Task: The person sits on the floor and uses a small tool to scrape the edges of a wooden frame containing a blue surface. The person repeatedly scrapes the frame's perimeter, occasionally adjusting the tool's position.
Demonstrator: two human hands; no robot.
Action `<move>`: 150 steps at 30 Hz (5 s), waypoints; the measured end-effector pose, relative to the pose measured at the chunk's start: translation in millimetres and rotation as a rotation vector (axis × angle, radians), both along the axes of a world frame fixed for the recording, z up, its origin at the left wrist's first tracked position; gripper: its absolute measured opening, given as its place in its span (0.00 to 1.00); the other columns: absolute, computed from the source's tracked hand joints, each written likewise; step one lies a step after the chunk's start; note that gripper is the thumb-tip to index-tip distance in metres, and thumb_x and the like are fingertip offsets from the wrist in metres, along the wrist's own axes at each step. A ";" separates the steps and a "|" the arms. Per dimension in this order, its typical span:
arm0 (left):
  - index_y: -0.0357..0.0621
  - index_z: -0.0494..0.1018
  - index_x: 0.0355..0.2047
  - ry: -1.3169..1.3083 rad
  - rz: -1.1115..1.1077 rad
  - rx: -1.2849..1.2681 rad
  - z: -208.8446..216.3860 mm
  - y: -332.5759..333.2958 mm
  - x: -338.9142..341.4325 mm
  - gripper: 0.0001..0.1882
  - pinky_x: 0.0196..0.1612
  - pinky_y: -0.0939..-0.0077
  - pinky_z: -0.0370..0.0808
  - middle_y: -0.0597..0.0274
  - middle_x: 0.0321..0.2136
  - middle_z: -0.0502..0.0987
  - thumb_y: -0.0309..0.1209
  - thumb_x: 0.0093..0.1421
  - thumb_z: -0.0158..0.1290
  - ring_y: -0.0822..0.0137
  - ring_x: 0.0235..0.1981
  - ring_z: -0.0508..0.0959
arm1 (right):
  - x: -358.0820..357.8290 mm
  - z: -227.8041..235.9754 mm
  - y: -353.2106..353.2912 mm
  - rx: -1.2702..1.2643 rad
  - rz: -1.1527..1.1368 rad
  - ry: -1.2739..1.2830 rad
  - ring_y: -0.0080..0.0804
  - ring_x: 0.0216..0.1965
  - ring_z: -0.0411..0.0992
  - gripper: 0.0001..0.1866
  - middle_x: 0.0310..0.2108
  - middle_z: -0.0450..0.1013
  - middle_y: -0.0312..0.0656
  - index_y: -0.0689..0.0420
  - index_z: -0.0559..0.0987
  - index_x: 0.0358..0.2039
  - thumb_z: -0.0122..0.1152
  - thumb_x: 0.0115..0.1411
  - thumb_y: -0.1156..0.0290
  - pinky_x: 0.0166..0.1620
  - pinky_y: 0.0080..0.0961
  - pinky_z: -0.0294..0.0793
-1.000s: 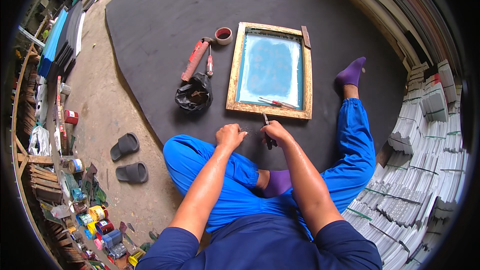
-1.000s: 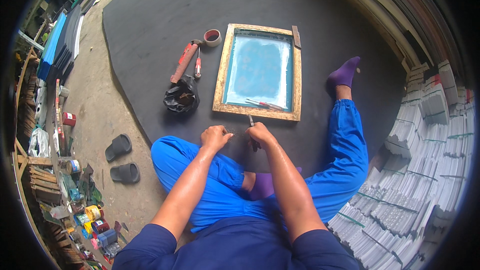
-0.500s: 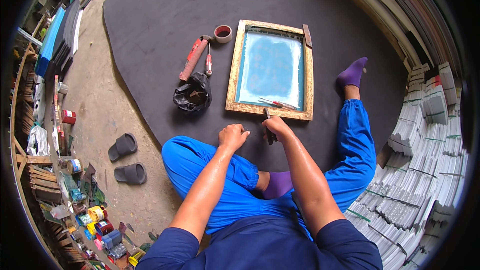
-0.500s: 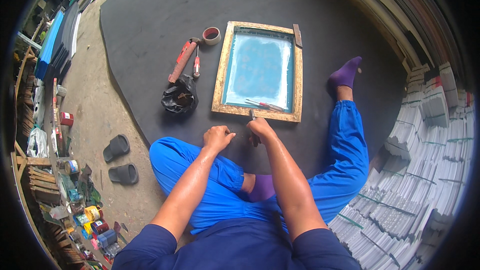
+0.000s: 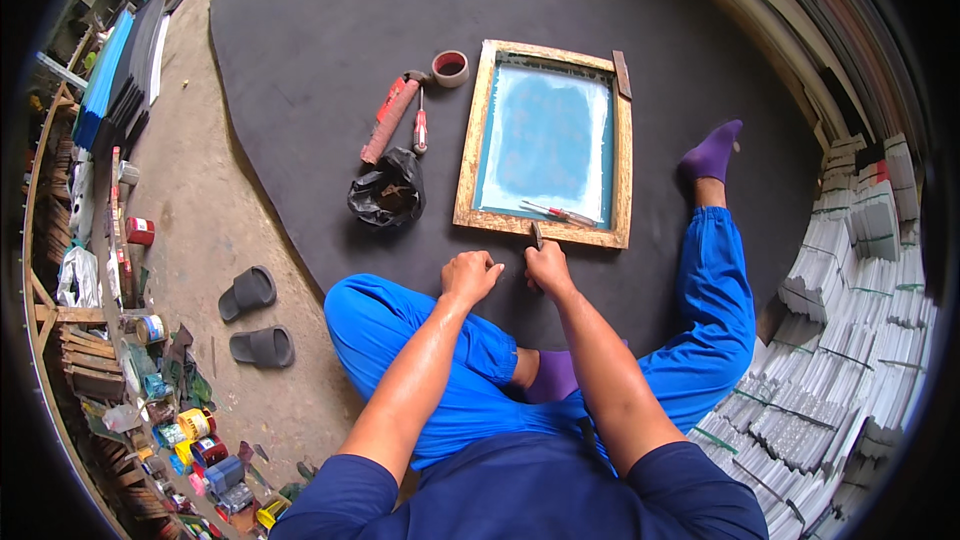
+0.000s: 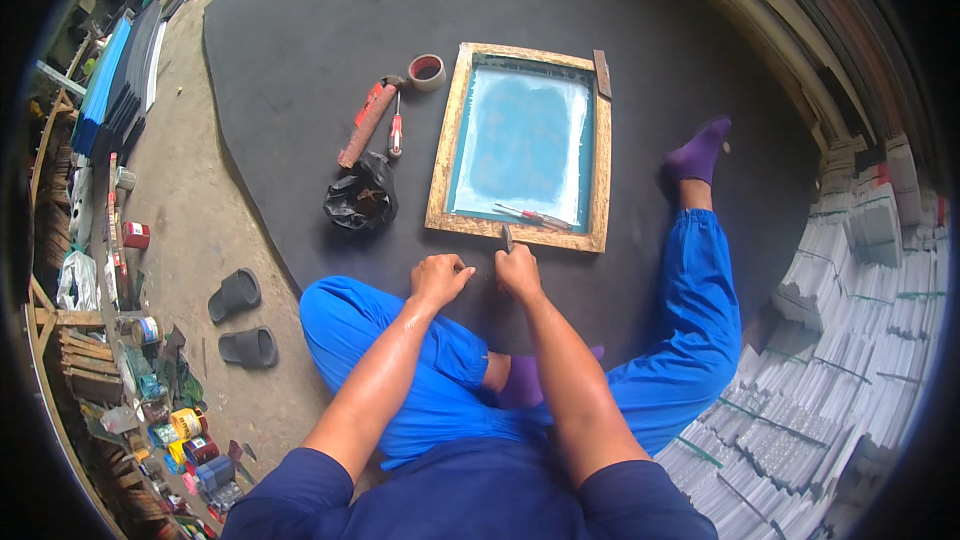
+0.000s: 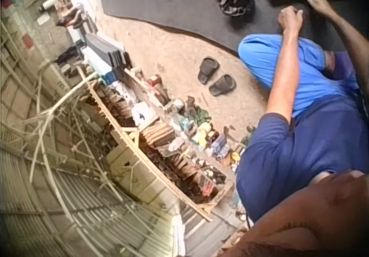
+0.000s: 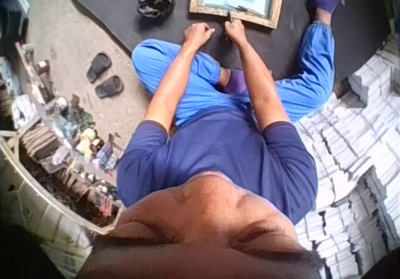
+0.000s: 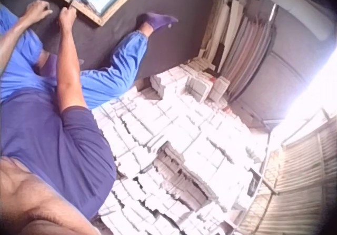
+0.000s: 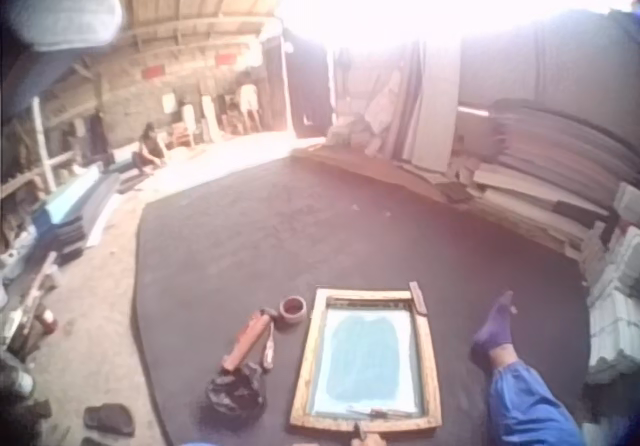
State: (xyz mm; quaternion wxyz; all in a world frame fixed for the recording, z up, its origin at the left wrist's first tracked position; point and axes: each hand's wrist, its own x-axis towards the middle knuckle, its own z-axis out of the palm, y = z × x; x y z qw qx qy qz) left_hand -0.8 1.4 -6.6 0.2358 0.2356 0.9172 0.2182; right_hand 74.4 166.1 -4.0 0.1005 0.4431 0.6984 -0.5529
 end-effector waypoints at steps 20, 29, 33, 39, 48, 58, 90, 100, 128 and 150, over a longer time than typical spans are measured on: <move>0.53 0.83 0.42 0.258 -0.130 0.263 -1.5 -25.7 2.6 0.12 0.43 0.59 0.80 0.64 0.39 0.82 0.33 0.57 0.62 0.55 0.39 0.83 | 32.3 -0.1 -44.6 0.209 0.563 0.079 0.49 0.37 0.81 0.14 0.29 0.79 0.58 0.64 0.80 0.38 0.55 0.57 0.69 0.42 0.45 0.78; 0.57 0.86 0.35 0.179 -0.058 -0.077 3.2 -27.3 -1.2 0.09 0.42 0.59 0.81 0.59 0.33 0.85 0.42 0.58 0.62 0.54 0.37 0.84 | 19.2 -11.4 -27.7 -0.260 0.716 -0.021 0.33 0.27 0.78 0.12 0.25 0.78 0.43 0.63 0.79 0.37 0.61 0.60 0.66 0.28 0.36 0.75; 0.50 0.86 0.33 0.048 -0.051 -0.285 19.6 -27.3 -5.4 0.17 0.41 0.58 0.81 0.51 0.34 0.85 0.49 0.56 0.64 0.51 0.38 0.85 | 22.8 6.7 -18.9 -0.452 0.508 -0.132 0.37 0.31 0.79 0.13 0.30 0.78 0.45 0.62 0.78 0.40 0.61 0.63 0.66 0.31 0.37 0.77; 0.43 0.85 0.32 0.011 -0.062 -0.308 28.5 -23.2 -3.5 0.26 0.40 0.56 0.81 0.47 0.33 0.84 0.55 0.52 0.66 0.48 0.38 0.85 | 21.7 -10.5 10.2 -0.573 0.077 -0.041 0.43 0.33 0.80 0.14 0.38 0.77 0.52 0.63 0.72 0.48 0.56 0.68 0.68 0.35 0.42 0.81; 0.45 0.85 0.32 0.004 -0.035 -0.262 19.9 -20.8 -2.1 0.26 0.40 0.56 0.81 0.49 0.33 0.85 0.57 0.51 0.66 0.49 0.38 0.85 | 9.0 3.0 24.7 -0.587 -0.079 -0.024 0.43 0.31 0.79 0.17 0.36 0.75 0.52 0.67 0.72 0.50 0.56 0.67 0.67 0.33 0.42 0.80; 0.49 0.86 0.30 0.017 -0.014 -0.231 9.9 -20.7 -0.7 0.23 0.39 0.59 0.80 0.54 0.28 0.85 0.56 0.50 0.67 0.52 0.35 0.85 | 1.2 -14.2 11.5 -0.348 -0.047 0.000 0.40 0.23 0.78 0.12 0.27 0.76 0.51 0.62 0.72 0.44 0.53 0.63 0.69 0.22 0.37 0.77; 0.49 0.85 0.32 -0.850 0.697 0.443 -23.9 -43.6 -27.1 0.11 0.27 0.72 0.73 0.66 0.26 0.84 0.41 0.55 0.62 0.73 0.20 0.77 | 31.4 1.8 -46.4 -0.189 0.620 0.064 0.30 0.24 0.76 0.16 0.26 0.78 0.43 0.61 0.78 0.43 0.64 0.61 0.62 0.24 0.29 0.72; 0.49 0.86 0.33 0.129 0.238 -0.112 9.9 -23.5 0.5 0.23 0.46 0.56 0.79 0.56 0.38 0.84 0.55 0.51 0.66 0.51 0.41 0.84 | 15.6 5.5 18.8 -0.404 0.058 0.016 0.38 0.28 0.79 0.19 0.32 0.76 0.48 0.65 0.74 0.43 0.60 0.67 0.59 0.30 0.37 0.77; 0.47 0.85 0.32 0.027 0.267 0.074 -6.8 -10.9 -4.6 0.20 0.42 0.59 0.78 0.58 0.33 0.83 0.52 0.55 0.63 0.54 0.37 0.83 | 2.8 -16.4 -3.1 -0.022 -0.061 0.018 0.33 0.15 0.71 0.16 0.20 0.72 0.44 0.63 0.78 0.44 0.51 0.55 0.76 0.18 0.33 0.70; 0.55 0.86 0.34 0.073 0.076 -0.147 6.8 -22.4 -1.5 0.12 0.42 0.57 0.81 0.55 0.33 0.85 0.45 0.57 0.63 0.52 0.38 0.85 | 35.7 -9.7 -17.3 -0.497 0.204 0.074 0.36 0.30 0.80 0.16 0.34 0.77 0.46 0.60 0.75 0.49 0.62 0.62 0.70 0.29 0.34 0.79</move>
